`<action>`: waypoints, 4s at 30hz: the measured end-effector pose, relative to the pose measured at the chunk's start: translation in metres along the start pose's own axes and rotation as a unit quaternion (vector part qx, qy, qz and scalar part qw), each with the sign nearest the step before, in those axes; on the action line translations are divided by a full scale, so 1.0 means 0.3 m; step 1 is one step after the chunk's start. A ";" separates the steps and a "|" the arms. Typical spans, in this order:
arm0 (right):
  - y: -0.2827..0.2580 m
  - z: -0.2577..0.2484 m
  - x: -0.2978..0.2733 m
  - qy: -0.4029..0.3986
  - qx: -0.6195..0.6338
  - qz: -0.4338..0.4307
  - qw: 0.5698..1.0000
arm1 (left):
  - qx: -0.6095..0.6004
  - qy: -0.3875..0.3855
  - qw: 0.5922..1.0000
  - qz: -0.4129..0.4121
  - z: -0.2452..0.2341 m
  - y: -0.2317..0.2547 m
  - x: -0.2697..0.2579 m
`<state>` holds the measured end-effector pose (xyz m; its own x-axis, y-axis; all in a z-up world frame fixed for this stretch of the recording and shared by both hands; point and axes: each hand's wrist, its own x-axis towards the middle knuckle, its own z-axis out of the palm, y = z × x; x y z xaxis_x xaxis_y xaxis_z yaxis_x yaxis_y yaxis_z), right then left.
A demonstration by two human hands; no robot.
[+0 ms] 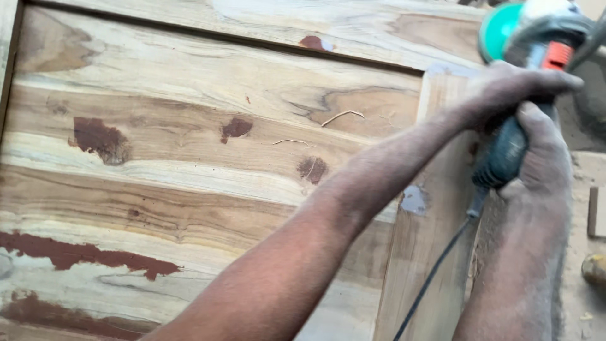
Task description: The person uses an electric orbital sander to smooth the surface of a large wooden panel. The sander is moved systematically across the wood, removing rough patches and creating a uniform finish.
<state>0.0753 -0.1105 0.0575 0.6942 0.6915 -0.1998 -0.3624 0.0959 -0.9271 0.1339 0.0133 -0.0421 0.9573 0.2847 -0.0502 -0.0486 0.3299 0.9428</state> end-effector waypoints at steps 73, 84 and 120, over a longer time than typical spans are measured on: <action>0.189 0.717 -0.123 -0.084 -0.110 0.107 0.985 | -0.176 0.186 0.966 0.007 -0.644 0.402 -0.833; 0.029 0.125 -0.095 0.046 -0.039 0.004 0.998 | -0.028 0.024 0.997 -0.074 -0.120 0.169 -0.285; 0.160 0.189 -0.831 0.094 0.006 0.054 0.994 | -0.055 -0.021 0.991 -0.117 0.138 0.080 -0.967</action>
<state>-0.1505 -0.2377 0.0809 0.7542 0.5523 -0.3551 -0.4478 0.0371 -0.8934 -0.1332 -0.0987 0.0087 0.9570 0.1513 -0.2476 0.1481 0.4789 0.8653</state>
